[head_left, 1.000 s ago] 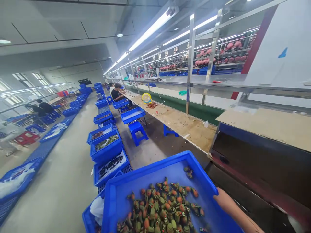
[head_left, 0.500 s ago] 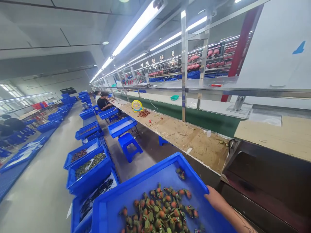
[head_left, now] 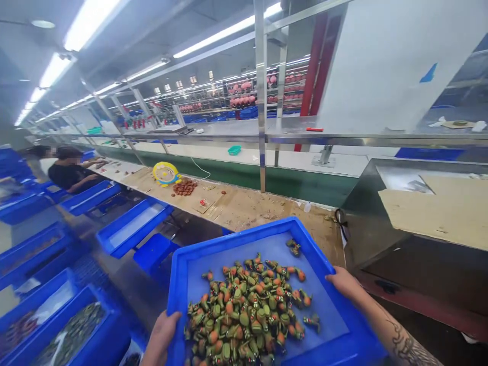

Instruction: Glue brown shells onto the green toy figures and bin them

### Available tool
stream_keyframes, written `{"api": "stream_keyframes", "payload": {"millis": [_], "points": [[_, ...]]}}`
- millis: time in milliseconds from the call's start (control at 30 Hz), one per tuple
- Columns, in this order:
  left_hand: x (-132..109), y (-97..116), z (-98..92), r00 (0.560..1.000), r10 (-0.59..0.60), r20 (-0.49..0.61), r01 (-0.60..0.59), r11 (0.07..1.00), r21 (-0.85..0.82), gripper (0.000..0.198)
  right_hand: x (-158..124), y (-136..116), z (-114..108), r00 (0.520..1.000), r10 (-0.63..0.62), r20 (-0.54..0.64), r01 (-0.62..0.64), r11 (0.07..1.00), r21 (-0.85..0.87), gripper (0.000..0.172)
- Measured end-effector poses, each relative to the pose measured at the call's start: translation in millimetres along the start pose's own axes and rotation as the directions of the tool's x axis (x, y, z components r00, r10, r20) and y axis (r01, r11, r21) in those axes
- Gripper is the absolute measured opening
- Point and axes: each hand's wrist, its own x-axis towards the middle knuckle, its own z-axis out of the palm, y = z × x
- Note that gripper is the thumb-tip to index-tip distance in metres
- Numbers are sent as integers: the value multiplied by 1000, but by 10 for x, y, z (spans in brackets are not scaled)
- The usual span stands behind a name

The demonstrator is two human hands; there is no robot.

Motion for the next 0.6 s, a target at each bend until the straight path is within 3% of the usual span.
{"api": "stream_keyframes", "payload": {"millis": [133,367,500,600], "points": [[780,851,535,984,60,167,-61,998,-3,12,353,-232,-260,994,62,-90,-56,996,69,22],[1972,2080,1570,947,88,308,-123,988,97,18,1037,-381,-239,969,202,-140,-179,970,163,28],[2491,2614,2132,928,82,364,-158,970,184,22,1299,-475,-226,938,307,-162,-289,949,124,25],[2786,2843,2472,916,119,384,-216,951,220,25,1353,-549,-204,919,345,-192,-339,939,66,23]]}}
